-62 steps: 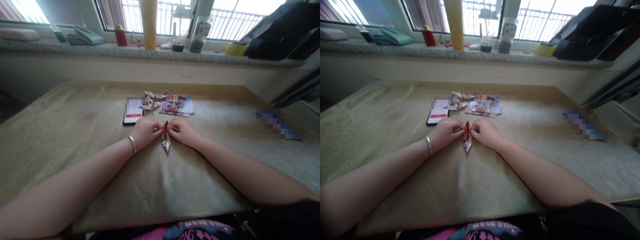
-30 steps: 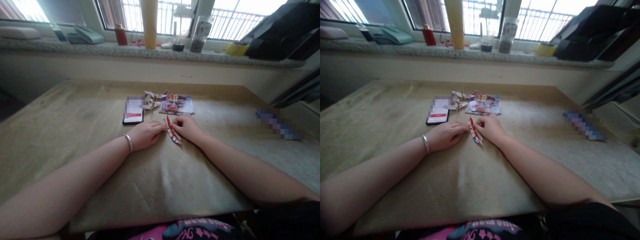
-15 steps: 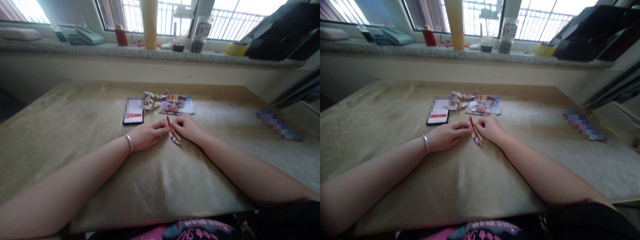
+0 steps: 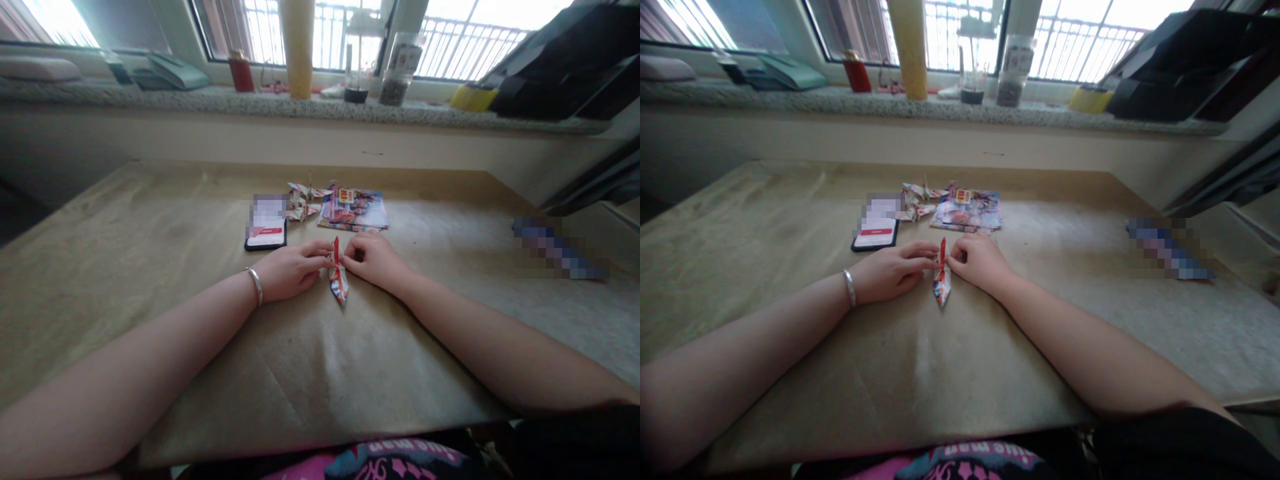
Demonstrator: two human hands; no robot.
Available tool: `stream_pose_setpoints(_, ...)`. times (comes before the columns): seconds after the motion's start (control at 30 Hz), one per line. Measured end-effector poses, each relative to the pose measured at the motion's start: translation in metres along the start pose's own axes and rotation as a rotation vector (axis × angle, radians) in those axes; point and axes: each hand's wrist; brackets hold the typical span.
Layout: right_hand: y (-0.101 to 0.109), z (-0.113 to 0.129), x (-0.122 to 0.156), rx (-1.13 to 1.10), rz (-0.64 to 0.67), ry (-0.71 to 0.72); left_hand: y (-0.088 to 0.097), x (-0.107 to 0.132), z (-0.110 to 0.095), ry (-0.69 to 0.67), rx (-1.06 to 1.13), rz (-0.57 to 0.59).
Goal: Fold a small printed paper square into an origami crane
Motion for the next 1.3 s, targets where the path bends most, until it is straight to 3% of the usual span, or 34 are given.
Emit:
stream_pose_setpoints(0.8,0.0,0.0,0.0,-0.054,-0.024,-0.021,-0.002,-0.003,-0.004,0.003,-0.069,0.021)
stream_pose_setpoints(0.97,0.006,0.0,0.007,-0.078,0.005,0.172,-0.002,-0.004,-0.006,0.01,-0.116,0.003)
stream_pose_setpoints(1.13,0.014,0.0,0.013,0.158,0.085,0.359,-0.002,-0.003,-0.007,0.0,-0.134,0.015)
stream_pose_setpoints(1.3,0.018,0.003,0.015,0.303,0.086,0.454,0.001,0.0,-0.006,-0.021,-0.164,0.038)
Point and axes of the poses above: each hand's wrist, its own x-axis away from the middle knuckle, its own y-axis out of the back of the hand, z = x × y, and after that the axes turned 12 degrees about z, right-handed
